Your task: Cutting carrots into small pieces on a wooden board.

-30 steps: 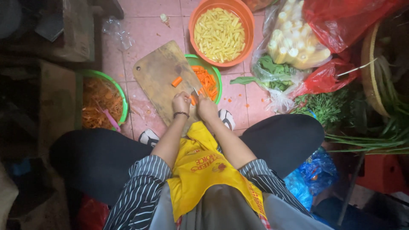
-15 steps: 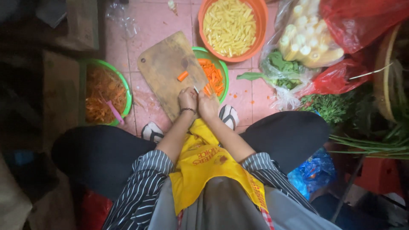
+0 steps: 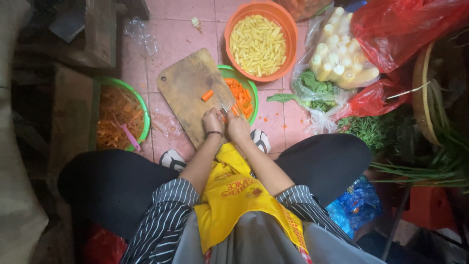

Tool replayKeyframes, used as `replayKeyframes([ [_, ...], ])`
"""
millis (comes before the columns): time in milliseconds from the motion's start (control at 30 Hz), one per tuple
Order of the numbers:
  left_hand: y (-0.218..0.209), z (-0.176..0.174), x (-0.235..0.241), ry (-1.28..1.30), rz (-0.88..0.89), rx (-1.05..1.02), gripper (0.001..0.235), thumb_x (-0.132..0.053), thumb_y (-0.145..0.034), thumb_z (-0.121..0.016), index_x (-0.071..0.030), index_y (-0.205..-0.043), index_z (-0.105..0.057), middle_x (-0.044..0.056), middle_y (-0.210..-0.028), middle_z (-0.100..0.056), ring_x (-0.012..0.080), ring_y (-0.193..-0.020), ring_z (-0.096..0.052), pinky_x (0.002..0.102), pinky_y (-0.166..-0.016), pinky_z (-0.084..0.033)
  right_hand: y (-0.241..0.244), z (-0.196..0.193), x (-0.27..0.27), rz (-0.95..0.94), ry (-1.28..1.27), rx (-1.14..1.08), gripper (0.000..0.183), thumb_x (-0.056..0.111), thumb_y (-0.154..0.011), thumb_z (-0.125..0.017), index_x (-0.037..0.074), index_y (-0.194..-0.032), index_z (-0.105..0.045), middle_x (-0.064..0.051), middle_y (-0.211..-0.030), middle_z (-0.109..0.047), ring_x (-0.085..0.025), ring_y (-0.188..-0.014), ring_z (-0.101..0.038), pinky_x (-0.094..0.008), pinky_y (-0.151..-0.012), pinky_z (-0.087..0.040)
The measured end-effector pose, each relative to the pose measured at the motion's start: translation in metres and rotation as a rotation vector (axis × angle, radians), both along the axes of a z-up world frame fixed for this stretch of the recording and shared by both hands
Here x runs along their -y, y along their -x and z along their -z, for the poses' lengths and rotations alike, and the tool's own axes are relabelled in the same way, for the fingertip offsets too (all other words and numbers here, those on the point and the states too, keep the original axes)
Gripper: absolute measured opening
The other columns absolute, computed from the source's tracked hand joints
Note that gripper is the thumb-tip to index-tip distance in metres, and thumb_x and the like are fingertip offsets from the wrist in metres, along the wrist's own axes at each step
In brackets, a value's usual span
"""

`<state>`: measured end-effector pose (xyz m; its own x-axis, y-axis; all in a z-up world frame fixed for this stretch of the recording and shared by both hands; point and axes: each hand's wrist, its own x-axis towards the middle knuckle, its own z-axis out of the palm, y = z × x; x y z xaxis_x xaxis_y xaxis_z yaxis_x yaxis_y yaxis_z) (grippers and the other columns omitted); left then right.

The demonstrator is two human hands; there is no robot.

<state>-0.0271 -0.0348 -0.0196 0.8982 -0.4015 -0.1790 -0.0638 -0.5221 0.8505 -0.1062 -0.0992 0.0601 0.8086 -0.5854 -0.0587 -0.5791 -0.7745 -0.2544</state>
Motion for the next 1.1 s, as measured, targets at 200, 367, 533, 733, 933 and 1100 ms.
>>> replayKeyframes([
  [200,0.0,0.01,-0.004,-0.016,0.03,0.181,0.013,0.004,-0.071,-0.07,-0.006,-0.074,-0.063,0.016,-0.077,-0.066,0.0364,-0.077,-0.065,0.048,-0.07,-0.053,-0.004,-0.002,-0.01,0.019,0.019,-0.122,0.024,0.017,-0.091,-0.056,0.004,-0.11,-0.065,-0.024,-0.077,-0.071,-0.043,-0.076,-0.07,-0.053,-0.066,-0.056],
  [367,-0.004,0.008,0.0,-0.085,0.05,0.215,0.012,-0.002,-0.079,-0.074,-0.006,-0.075,-0.064,0.018,-0.077,-0.064,0.0387,-0.075,-0.063,0.049,-0.067,-0.052,-0.007,-0.004,-0.014,0.002,0.214,0.156,0.016,0.02,-0.099,-0.053,0.007,-0.102,-0.062,-0.023,-0.092,-0.073,-0.042,-0.087,-0.072,-0.054,-0.081,-0.057],
  [533,-0.02,0.013,-0.003,-0.068,0.068,0.085,0.008,-0.002,-0.081,-0.068,-0.009,-0.082,-0.068,0.014,-0.083,-0.067,0.0331,-0.081,-0.067,0.044,-0.075,-0.056,-0.003,-0.02,0.006,0.192,-0.292,-0.009,0.034,0.023,-0.094,-0.056,-0.002,-0.116,-0.06,-0.029,-0.093,-0.07,-0.047,-0.09,-0.069,-0.057,-0.081,-0.053],
  [733,-0.071,-0.041,-0.003,-0.105,0.211,0.511,0.031,-0.01,-0.083,-0.072,-0.009,-0.114,-0.073,0.018,-0.11,-0.063,0.0385,-0.104,-0.06,0.046,-0.09,-0.052,0.019,0.009,0.009,-0.067,-0.244,0.0,0.029,0.026,-0.089,-0.063,0.003,-0.106,-0.064,-0.029,-0.089,-0.071,-0.047,-0.089,-0.069,-0.056,-0.081,-0.055],
  [933,-0.073,-0.03,-0.008,-0.199,0.333,0.41,0.024,-0.014,-0.098,-0.066,-0.017,-0.121,-0.072,0.017,-0.126,-0.066,0.0391,-0.108,-0.061,0.046,-0.093,-0.052,0.011,-0.002,0.041,0.123,-0.218,-0.12,0.025,0.028,-0.094,-0.06,0.006,-0.106,-0.063,-0.024,-0.087,-0.073,-0.044,-0.079,-0.071,-0.056,-0.071,-0.055],
  [1100,-0.067,-0.015,-0.01,-0.372,0.299,0.353,0.026,-0.012,-0.084,-0.075,-0.013,-0.11,-0.072,0.021,-0.114,-0.066,0.0389,-0.1,-0.063,0.047,-0.086,-0.053,0.005,-0.006,0.068,0.247,-0.074,0.008,0.019,0.026,-0.093,-0.063,0.007,-0.096,-0.065,-0.023,-0.09,-0.073,-0.043,-0.079,-0.071,-0.056,-0.07,-0.056],
])
